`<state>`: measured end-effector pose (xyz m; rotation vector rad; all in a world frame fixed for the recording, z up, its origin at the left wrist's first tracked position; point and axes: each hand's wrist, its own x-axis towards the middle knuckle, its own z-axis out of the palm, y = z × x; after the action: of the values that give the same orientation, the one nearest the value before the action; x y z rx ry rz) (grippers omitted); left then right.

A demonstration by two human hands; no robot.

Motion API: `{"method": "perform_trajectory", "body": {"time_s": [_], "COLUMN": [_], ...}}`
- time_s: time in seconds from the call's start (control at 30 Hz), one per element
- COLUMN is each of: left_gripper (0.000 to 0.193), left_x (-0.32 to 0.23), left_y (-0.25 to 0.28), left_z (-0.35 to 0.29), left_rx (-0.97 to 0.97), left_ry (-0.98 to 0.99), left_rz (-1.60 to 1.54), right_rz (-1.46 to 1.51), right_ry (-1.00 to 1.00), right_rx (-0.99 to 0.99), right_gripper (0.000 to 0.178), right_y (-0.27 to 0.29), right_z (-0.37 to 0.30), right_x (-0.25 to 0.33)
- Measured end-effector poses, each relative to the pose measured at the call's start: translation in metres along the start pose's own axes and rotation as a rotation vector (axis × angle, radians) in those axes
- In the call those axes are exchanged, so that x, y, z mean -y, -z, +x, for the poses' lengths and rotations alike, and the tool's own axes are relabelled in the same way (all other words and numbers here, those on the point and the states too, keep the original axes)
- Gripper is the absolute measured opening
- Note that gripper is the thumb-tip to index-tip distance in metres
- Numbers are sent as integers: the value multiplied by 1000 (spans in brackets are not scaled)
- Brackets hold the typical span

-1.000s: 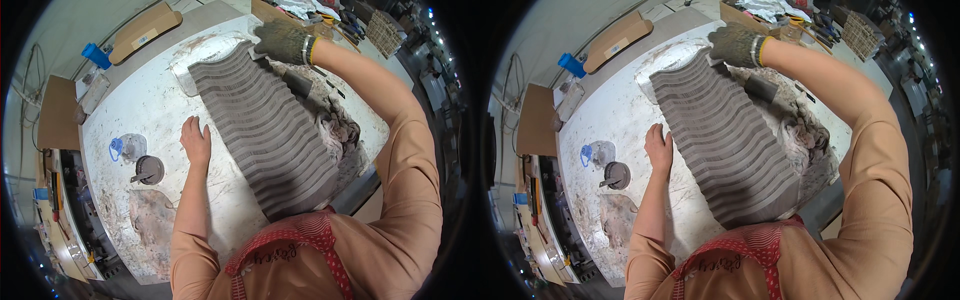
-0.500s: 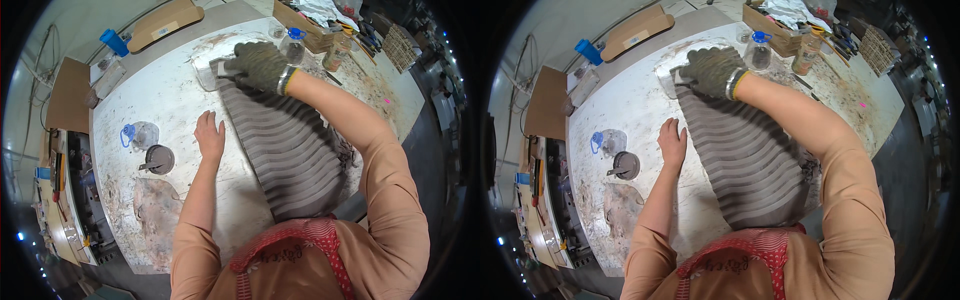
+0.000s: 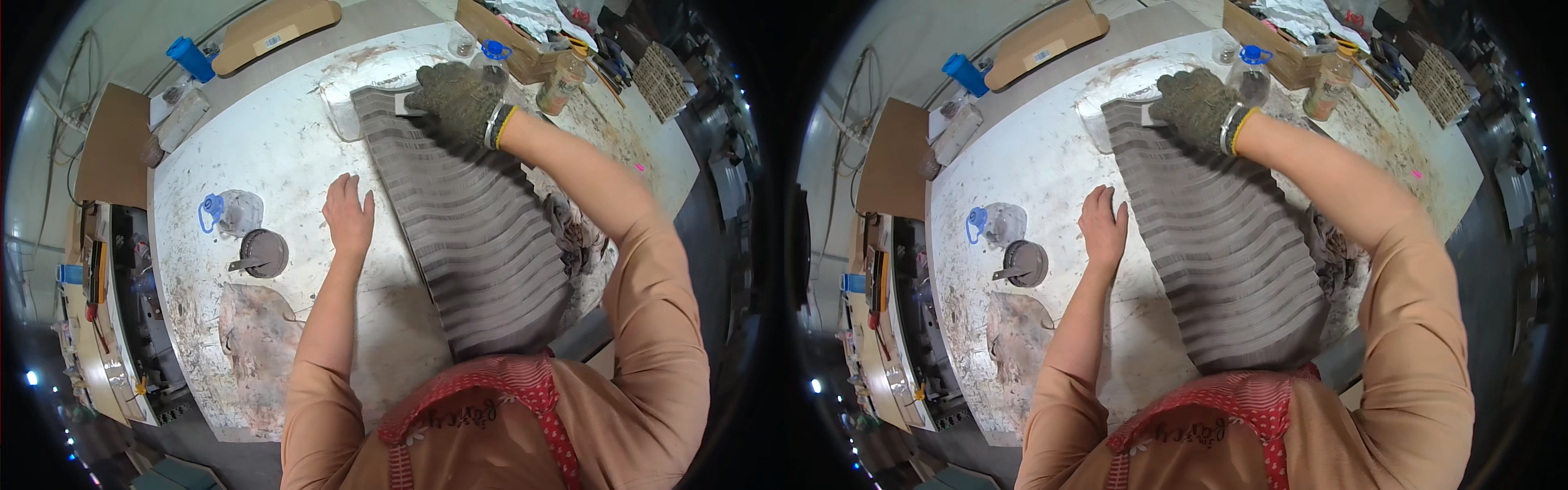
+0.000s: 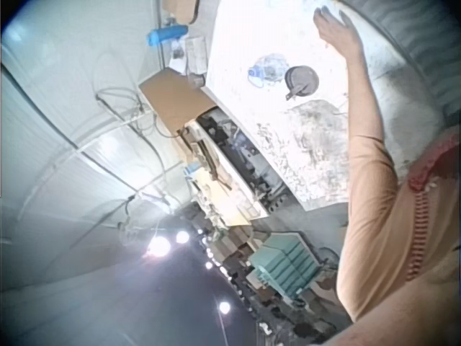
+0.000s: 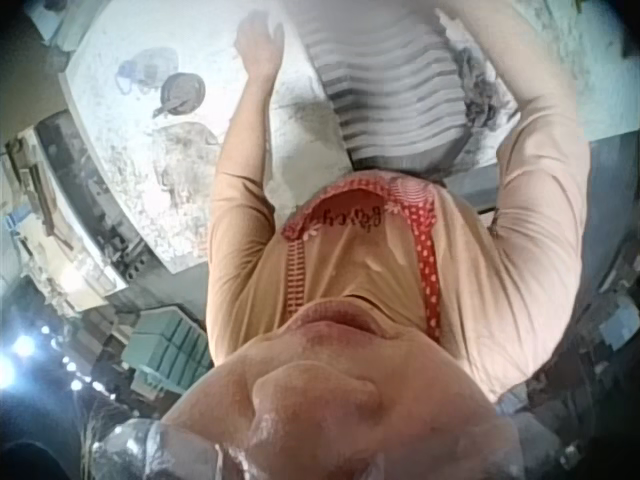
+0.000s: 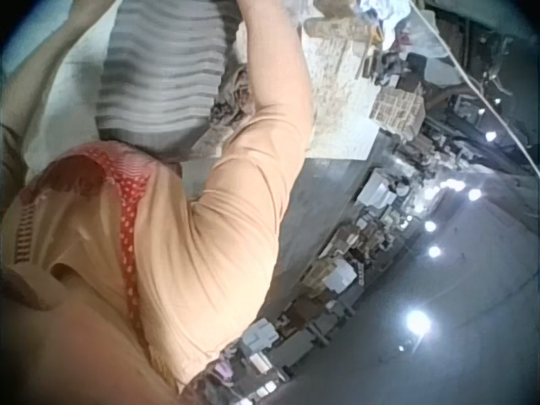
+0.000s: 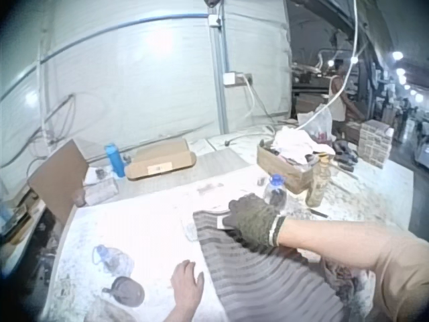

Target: The person sands the surface and edges of a stack of grooved wood panels with a sanding block and then wipes the top panel with a cloth.

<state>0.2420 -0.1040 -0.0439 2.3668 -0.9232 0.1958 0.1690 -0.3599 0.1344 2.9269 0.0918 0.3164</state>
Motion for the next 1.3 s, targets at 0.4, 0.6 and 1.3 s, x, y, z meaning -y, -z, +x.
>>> {"method": "perform_trajectory", "body": {"time_s": [0.4, 0.6, 1.3], "left_gripper": [44, 42, 47], "left_x": [2, 0, 9], "left_y": [0, 0, -17], "left_z": [2, 3, 35], "left_rx": [16, -33, -54], "left_ry": [-1, -37, -35], "left_rz": [-19, 5, -7], "right_rz": [-303, -99, 57], "right_ry": [207, 44, 251], "right_rx": [187, 64, -15], "right_gripper": [14, 13, 28], "right_y": [34, 24, 33], "right_z": [-5, -35, 45], "right_x": [-56, -93, 19]}}
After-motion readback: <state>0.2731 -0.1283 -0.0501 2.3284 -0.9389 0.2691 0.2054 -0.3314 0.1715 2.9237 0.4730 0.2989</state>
